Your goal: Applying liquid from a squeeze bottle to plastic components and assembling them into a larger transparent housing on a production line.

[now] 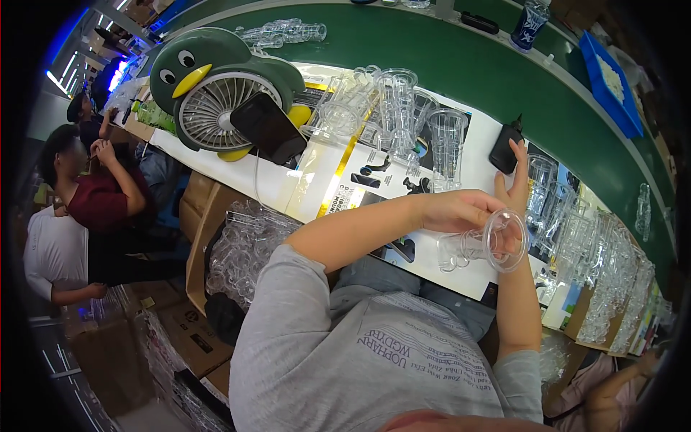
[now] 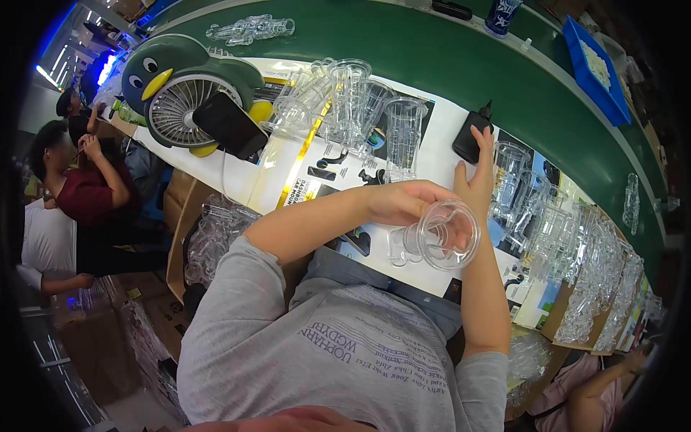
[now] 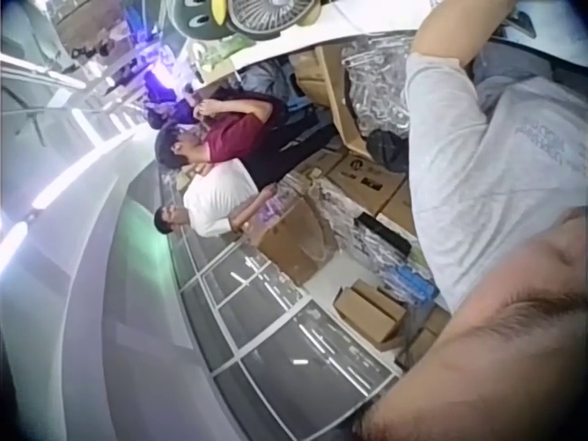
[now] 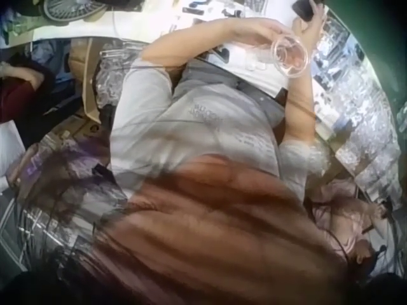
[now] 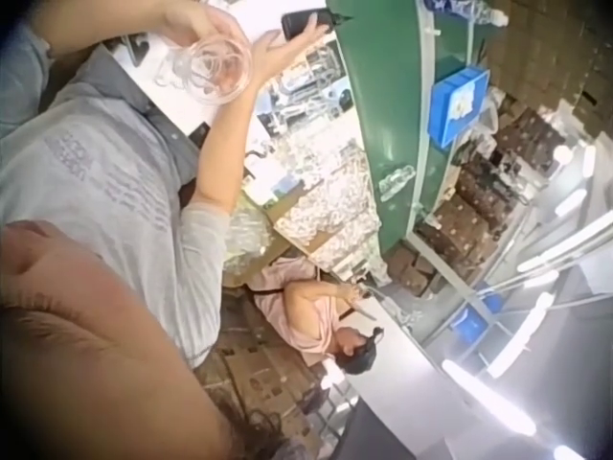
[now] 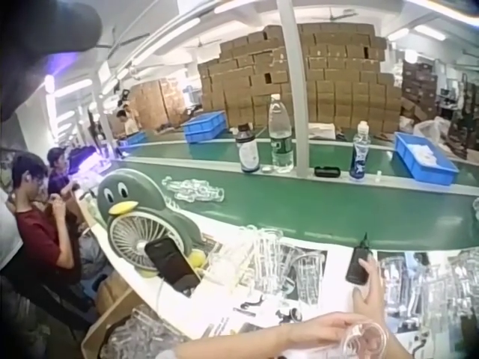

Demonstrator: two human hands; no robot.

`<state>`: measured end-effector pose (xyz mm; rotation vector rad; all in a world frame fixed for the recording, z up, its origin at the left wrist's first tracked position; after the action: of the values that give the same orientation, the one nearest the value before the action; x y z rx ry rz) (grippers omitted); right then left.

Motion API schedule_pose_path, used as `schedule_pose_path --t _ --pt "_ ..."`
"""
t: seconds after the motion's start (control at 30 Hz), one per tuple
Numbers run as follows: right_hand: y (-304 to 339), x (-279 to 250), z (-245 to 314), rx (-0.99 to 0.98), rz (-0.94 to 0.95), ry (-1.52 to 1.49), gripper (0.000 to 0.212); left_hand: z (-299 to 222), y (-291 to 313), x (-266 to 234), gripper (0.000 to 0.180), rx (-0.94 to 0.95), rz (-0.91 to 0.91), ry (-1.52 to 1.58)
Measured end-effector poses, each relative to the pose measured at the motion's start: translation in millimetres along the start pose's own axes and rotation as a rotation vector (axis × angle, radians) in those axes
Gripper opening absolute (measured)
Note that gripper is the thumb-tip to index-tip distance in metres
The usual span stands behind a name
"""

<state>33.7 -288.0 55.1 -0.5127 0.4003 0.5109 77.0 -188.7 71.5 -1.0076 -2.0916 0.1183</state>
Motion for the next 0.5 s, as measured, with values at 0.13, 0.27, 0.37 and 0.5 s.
schedule_pose_path --t 0.13,0.27,0.37,0.5 --pt "6 -2 16 -0.045 0.037 0.04 0.051 -6 4 -13 0.045 0.056 -0.177 0.025" --pt "9 -5 20 -0.121 0.047 -0.244 0.048 -19 4 -19 0.046 0.172 -0.241 0.067" --pt "11 -10 25 -0.121 0.021 -0.388 0.048 -30 7 -25 0.048 0.241 -0.312 0.129" --pt "12 -11 33 -0.107 -0.007 -0.447 0.043 -38 10 -29 0.05 0.303 -0.362 0.11"
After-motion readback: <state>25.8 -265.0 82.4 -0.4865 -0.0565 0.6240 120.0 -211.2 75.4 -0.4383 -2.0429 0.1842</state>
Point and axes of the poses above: each hand's wrist, its own y-axis away from the middle knuckle, its own x-axis out of the palm, z = x × y, the point moved 7 cm from there along -y, towards the middle knuckle, and after that the axes turned 6 degrees about z, right-handed, at the moved point
